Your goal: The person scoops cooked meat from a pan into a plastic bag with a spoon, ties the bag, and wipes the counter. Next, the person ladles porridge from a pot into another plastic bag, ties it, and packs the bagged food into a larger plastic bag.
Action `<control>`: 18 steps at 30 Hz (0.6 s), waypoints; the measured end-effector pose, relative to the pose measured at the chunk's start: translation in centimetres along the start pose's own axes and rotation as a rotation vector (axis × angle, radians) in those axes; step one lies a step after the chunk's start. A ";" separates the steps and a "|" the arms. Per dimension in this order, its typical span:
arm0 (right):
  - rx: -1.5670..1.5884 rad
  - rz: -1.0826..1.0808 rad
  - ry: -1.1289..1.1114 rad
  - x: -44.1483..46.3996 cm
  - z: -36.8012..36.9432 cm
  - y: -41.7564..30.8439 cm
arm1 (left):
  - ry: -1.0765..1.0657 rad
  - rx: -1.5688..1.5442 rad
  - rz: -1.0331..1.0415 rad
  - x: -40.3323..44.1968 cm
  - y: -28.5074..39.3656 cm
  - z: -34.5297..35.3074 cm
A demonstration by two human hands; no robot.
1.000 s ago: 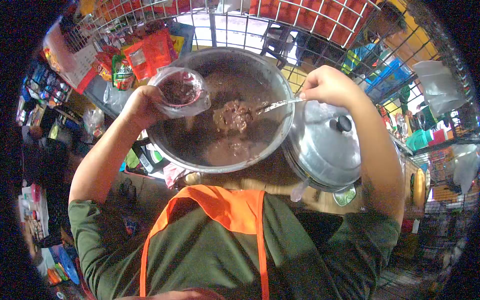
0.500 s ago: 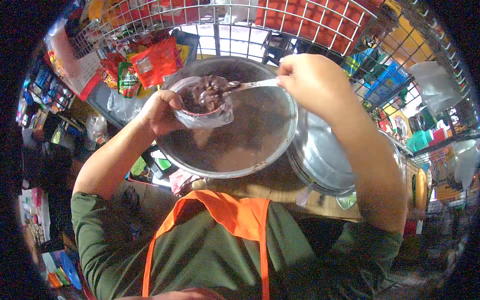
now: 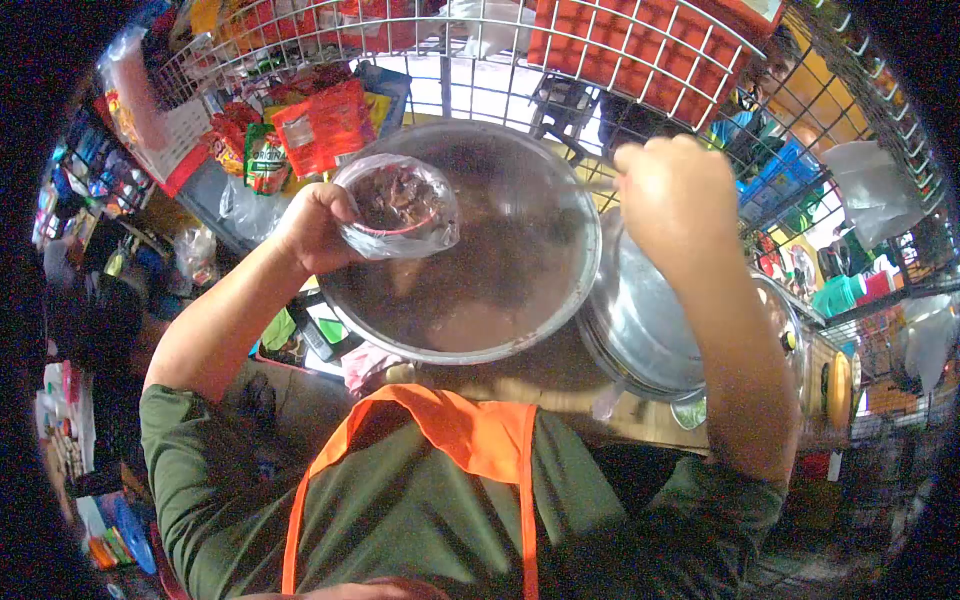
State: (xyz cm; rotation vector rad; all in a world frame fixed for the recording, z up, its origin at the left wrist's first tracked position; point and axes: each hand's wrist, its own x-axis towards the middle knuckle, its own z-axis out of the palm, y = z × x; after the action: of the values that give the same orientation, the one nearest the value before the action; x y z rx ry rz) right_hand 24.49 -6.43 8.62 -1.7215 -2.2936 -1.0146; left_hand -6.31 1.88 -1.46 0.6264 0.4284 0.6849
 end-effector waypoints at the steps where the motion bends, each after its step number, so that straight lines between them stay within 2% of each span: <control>1: 0.039 0.015 -0.179 -0.2 1.3 -0.2 | 0.001 -0.002 0.011 0.0 0.1 -0.3; 3: 0.059 -0.025 -0.253 -0.3 4.3 -0.9 | 0.004 -0.004 0.022 0.0 0.2 -0.9; 5: 0.078 -0.064 -0.326 -0.8 6.4 -1.8 | 0.094 0.044 0.026 0.1 0.3 -1.4; 8: 0.242 0.054 -0.458 -1.1 8.3 -2.8 | 0.097 0.073 0.044 0.0 0.5 -1.6; 10: 0.486 0.158 -0.581 -0.9 9.7 -1.7 | 0.121 0.073 0.080 -0.1 0.5 -1.6; 11: 0.485 0.161 -0.583 -0.9 10.5 -0.9 | 0.143 0.072 0.118 -0.1 0.5 -1.6; 14: 0.783 0.222 -0.654 -0.6 12.1 2.0 | 0.201 0.064 0.093 -0.3 1.0 -2.7; 18: 0.920 0.304 -0.604 -0.3 10.8 2.9 | 0.242 0.136 0.167 -1.0 1.2 -1.0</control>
State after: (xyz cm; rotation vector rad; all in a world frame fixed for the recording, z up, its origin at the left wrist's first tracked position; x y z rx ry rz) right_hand 30.42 -0.23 1.43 -1.9207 -2.0788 0.6323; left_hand -8.11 2.29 -1.24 0.7166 0.6560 0.9010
